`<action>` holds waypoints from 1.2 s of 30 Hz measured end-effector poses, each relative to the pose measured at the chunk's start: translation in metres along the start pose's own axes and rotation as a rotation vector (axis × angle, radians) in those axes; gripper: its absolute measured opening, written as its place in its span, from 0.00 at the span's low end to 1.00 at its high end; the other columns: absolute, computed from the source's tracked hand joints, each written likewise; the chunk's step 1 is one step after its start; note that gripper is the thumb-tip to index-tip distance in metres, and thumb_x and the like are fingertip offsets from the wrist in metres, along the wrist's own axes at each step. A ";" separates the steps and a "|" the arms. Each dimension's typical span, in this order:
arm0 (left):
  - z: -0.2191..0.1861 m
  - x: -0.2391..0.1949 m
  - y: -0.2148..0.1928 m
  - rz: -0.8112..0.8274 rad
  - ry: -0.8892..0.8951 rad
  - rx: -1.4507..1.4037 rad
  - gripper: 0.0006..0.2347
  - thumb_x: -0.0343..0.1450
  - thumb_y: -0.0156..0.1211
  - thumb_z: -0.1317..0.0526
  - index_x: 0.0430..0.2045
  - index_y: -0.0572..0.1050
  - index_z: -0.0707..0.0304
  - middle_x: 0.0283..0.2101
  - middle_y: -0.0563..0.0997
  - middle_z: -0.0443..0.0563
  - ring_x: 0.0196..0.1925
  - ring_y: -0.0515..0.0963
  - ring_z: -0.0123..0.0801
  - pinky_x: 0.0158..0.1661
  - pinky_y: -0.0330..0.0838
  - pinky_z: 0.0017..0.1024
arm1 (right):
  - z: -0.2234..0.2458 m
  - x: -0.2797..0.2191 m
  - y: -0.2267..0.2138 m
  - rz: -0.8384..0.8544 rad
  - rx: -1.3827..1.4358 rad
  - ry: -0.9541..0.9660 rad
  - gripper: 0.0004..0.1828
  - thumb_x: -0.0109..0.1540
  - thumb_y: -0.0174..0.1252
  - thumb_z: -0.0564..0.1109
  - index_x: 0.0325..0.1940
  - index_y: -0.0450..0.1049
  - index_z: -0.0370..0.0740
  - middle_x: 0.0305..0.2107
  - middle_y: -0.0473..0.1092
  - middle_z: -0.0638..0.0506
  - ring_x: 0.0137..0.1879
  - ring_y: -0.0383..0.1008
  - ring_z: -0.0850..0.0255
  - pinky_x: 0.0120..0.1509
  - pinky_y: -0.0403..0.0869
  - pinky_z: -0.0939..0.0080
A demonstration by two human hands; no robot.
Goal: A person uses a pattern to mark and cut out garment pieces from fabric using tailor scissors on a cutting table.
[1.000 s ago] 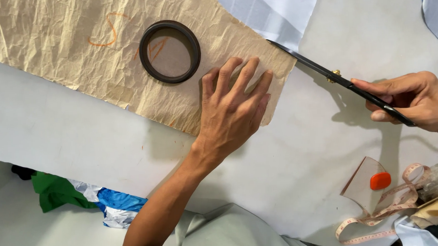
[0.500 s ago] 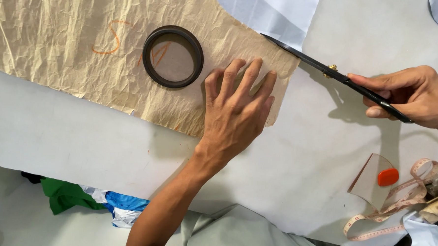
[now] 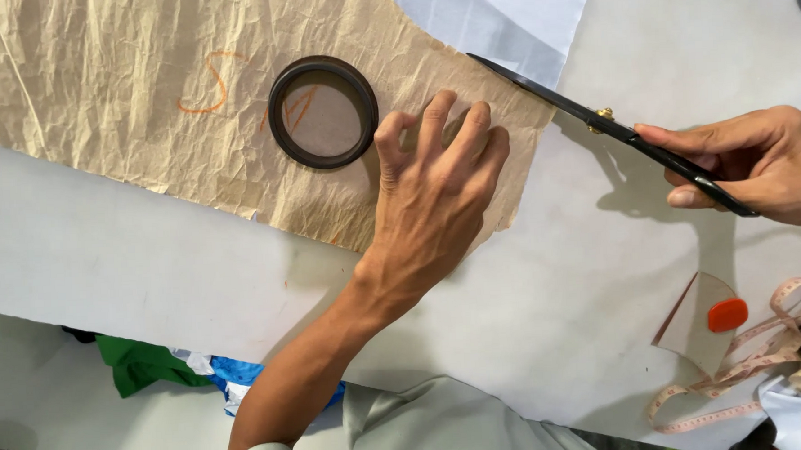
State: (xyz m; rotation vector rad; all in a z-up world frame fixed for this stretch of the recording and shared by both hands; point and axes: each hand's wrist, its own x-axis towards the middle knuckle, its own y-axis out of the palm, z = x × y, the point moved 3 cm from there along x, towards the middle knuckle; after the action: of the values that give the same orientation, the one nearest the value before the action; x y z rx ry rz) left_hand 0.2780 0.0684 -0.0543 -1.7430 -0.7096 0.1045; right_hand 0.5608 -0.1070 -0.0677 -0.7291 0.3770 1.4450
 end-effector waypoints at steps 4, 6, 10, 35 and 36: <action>0.024 0.005 0.003 0.054 0.025 -0.081 0.14 0.66 0.65 0.72 0.43 0.82 0.56 0.53 0.79 0.50 0.56 0.75 0.40 0.59 0.51 0.46 | 0.022 0.002 0.009 -0.002 0.021 0.000 0.42 0.47 0.64 0.24 0.68 0.70 0.27 0.25 0.59 0.47 0.29 0.56 0.51 0.35 0.57 0.50; 0.040 0.013 -0.010 -0.018 0.006 -0.041 0.04 0.73 0.71 0.63 0.39 0.84 0.58 0.54 0.80 0.55 0.59 0.74 0.45 0.58 0.49 0.49 | 0.031 0.003 0.011 -0.013 0.005 0.058 0.43 0.46 0.63 0.21 0.67 0.71 0.26 0.23 0.56 0.44 0.29 0.53 0.49 0.33 0.56 0.47; 0.058 0.019 -0.016 0.026 0.024 -0.003 0.06 0.75 0.72 0.59 0.34 0.83 0.61 0.53 0.80 0.54 0.60 0.74 0.48 0.59 0.51 0.53 | 0.028 0.006 0.013 -0.038 -0.031 0.065 0.43 0.45 0.67 0.23 0.67 0.73 0.27 0.32 0.71 0.44 0.31 0.62 0.52 0.38 0.61 0.58; 0.089 0.031 -0.031 0.111 0.078 -0.227 0.13 0.79 0.52 0.52 0.35 0.80 0.58 0.55 0.82 0.46 0.58 0.78 0.42 0.59 0.45 0.53 | 0.037 0.014 0.027 -0.047 -0.009 0.044 0.43 0.41 0.73 0.28 0.62 0.76 0.36 0.62 0.76 0.45 0.66 0.77 0.61 0.62 0.77 0.65; 0.090 0.031 -0.030 0.129 0.071 -0.238 0.12 0.79 0.52 0.52 0.36 0.80 0.57 0.56 0.81 0.46 0.59 0.77 0.42 0.59 0.45 0.54 | 0.040 0.015 0.028 -0.044 -0.024 0.043 0.43 0.41 0.73 0.29 0.62 0.76 0.37 0.61 0.77 0.46 0.66 0.77 0.61 0.64 0.77 0.65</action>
State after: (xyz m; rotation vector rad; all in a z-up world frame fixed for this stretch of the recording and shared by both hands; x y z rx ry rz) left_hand 0.2527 0.1644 -0.0450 -2.0108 -0.5751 0.0478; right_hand 0.5272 -0.0703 -0.0541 -0.7850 0.3752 1.3962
